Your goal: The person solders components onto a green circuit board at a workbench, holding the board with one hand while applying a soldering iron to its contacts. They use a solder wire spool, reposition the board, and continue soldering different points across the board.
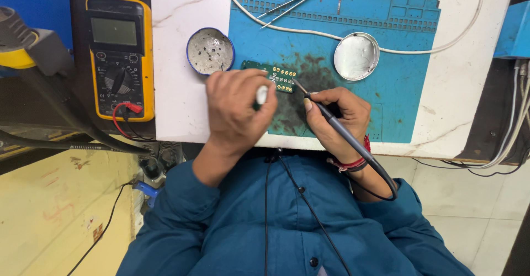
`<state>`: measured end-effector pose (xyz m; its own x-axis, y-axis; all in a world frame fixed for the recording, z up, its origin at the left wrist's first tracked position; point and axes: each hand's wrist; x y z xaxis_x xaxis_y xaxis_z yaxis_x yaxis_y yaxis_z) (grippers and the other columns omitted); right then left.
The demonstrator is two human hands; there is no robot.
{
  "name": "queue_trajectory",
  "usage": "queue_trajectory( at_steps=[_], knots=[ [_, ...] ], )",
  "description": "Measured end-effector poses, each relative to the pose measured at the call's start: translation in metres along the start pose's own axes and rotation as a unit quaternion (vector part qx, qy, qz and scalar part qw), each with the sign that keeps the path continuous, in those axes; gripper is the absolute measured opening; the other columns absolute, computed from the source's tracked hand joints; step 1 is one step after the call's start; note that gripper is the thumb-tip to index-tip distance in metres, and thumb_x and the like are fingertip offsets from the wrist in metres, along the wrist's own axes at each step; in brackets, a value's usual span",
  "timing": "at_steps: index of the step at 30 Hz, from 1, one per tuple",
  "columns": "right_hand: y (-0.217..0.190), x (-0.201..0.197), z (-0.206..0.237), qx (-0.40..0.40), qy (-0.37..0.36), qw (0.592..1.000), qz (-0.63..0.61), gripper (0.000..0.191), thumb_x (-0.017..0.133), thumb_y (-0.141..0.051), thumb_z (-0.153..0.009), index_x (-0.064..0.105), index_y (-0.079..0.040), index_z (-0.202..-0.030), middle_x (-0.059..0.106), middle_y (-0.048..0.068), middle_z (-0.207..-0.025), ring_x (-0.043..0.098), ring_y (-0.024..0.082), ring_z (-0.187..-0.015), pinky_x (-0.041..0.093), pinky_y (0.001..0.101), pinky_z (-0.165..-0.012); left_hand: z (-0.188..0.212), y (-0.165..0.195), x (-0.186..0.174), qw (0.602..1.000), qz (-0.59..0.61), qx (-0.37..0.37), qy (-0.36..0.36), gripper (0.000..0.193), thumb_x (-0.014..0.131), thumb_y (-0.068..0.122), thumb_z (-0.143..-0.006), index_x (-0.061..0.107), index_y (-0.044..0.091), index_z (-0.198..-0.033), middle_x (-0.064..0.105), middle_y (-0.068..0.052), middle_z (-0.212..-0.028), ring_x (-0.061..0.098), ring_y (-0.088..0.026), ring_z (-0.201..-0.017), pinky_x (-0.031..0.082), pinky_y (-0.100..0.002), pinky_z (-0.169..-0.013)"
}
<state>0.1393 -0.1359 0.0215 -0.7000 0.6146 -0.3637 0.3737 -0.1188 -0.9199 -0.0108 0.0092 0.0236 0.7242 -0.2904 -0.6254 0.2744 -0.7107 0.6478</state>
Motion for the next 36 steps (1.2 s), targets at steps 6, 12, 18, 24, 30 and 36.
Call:
queue_trajectory(
  at_steps=[6,12,18,24,30,36],
  knots=[
    [0.002,0.0,0.0,-0.004,-0.004,1.0,-0.008,0.01,0.077,-0.001,-0.094,0.07,0.001,-0.101,0.071,0.004,-0.084,0.062,0.005,-0.073,0.048,0.021,-0.066,0.018,-0.032,-0.022,0.993,0.04,-0.076,0.083,0.022,0.075,0.017,-0.107,0.059,0.004,-0.115,0.068,-0.013,-0.119,0.067,-0.028,-0.11,0.053,-0.037,-0.1],
    [0.004,0.0,0.0,-0.008,-0.006,1.0,-0.012,0.011,0.077,-0.001,-0.094,0.069,0.001,-0.101,0.07,0.004,-0.083,0.061,0.005,-0.072,0.048,0.0212,-0.065,0.035,-0.06,-0.039,0.972,0.107,-0.152,0.14,0.028,0.068,0.01,-0.116,0.05,0.0,-0.135,0.066,-0.012,-0.119,0.069,-0.021,-0.114,0.053,-0.032,-0.106],
    [0.005,0.001,0.001,0.003,-0.003,1.0,-0.031,0.013,0.077,0.0,-0.095,0.067,0.001,-0.104,0.068,0.002,-0.083,0.06,0.004,-0.073,0.048,0.0209,-0.065,0.032,-0.06,-0.043,0.983,0.04,-0.119,0.132,0.037,0.07,0.007,-0.113,0.045,-0.004,-0.138,0.059,-0.02,-0.136,0.063,-0.031,-0.131,0.049,-0.039,-0.117],
    [0.007,0.001,0.001,-0.009,0.011,1.0,-0.019,0.015,0.078,0.001,-0.094,0.067,0.001,-0.104,0.067,0.002,-0.086,0.06,0.004,-0.075,0.047,0.0208,-0.066,0.027,-0.042,-0.043,0.967,-0.177,0.054,0.175,0.044,0.071,0.01,-0.106,0.042,0.002,-0.139,0.048,-0.026,-0.141,0.044,-0.04,-0.141,0.03,-0.054,-0.127],
    [0.009,-0.002,0.003,-0.001,0.012,0.999,-0.039,0.011,0.076,0.002,-0.095,0.068,0.001,-0.102,0.068,0.003,-0.087,0.059,0.004,-0.074,0.046,0.0213,-0.066,0.012,-0.012,0.0,0.992,-0.053,0.074,-0.091,0.052,0.07,0.01,-0.093,0.054,0.002,-0.142,0.06,-0.016,-0.142,0.054,-0.034,-0.137,0.026,-0.058,-0.123],
    [0.01,-0.004,0.005,0.008,0.012,0.999,-0.031,0.009,0.076,0.0,-0.094,0.068,0.001,-0.098,0.067,0.002,-0.08,0.056,0.003,-0.07,0.043,0.0209,-0.063,-0.003,-0.006,0.009,0.988,-0.085,0.055,-0.115,0.057,0.073,0.019,-0.096,0.051,0.003,-0.146,0.066,-0.007,-0.132,0.059,-0.026,-0.129,0.011,-0.064,-0.126]
  ],
)
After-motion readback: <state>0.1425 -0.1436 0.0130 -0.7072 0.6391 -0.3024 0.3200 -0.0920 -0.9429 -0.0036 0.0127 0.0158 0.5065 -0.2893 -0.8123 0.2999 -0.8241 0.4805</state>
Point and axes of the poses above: each hand's wrist, its own z-axis away from the middle knuckle, its own x-axis out of the palm, y = z × x
